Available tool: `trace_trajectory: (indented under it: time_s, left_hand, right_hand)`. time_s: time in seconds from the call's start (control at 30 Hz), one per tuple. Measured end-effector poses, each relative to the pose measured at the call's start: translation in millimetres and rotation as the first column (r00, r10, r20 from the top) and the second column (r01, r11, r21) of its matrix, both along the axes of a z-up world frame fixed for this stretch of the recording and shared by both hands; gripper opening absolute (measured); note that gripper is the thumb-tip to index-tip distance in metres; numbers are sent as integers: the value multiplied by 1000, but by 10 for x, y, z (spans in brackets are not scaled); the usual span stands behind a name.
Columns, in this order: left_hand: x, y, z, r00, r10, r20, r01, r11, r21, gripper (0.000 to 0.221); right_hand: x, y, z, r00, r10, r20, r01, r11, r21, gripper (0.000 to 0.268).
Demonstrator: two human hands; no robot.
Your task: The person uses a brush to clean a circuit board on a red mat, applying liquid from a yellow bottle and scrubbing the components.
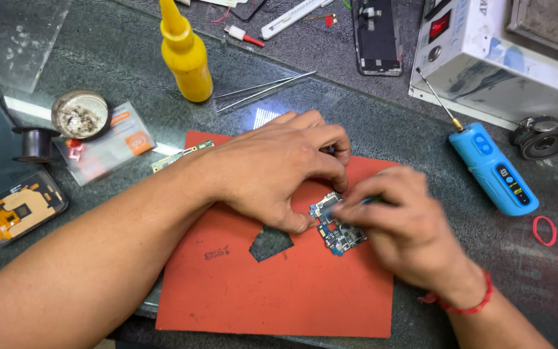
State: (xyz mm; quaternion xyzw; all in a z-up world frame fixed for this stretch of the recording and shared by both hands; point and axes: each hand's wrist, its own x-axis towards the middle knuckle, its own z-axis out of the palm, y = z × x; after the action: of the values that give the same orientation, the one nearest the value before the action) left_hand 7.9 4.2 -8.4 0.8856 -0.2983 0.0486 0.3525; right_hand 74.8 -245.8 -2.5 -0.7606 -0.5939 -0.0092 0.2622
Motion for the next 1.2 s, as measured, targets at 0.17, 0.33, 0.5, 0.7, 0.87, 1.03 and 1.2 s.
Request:
trace_trajectory:
  time_s: [0.17, 0.33, 0.5, 0.7, 0.87, 1.03, 1.2]
  left_hand:
    - [-5, 16, -4, 1000, -21, -7, 21, 1000, 12, 47]
    - [11, 9, -159, 999, -42, -11, 42, 998, 42, 49]
    - [49, 57, -180, 970, -107, 219, 124, 990, -66, 34]
    - [42, 54, -217, 977, -207, 56, 215, 956, -198, 35]
    - [50, 90, -367, 975, -222, 4, 216, 945, -244, 32]
    - [63, 76, -344, 984, -174, -44, 162, 967, -198, 34]
    - [67, 37, -247, 981, -192, 15, 191, 958, -214, 32]
  right_hand:
    - [-30, -31, 7, 999, 48, -15, -48, 998, 29, 22]
    - [-64, -42, 58, 999, 31, 19, -31, 999, -6, 28]
    - [-140, 26, 107, 989, 58, 135, -49, 996, -69, 22]
    - [-95, 47, 162, 986, 80, 148, -67, 994, -90, 23]
    - [-112, -42, 85, 986, 90, 142, -74, 991, -115, 23]
    - [-109, -28, 128, 989, 72, 128, -56, 991, -120, 26]
    - [-150, 6, 153, 993, 59, 107, -44, 990, -132, 24]
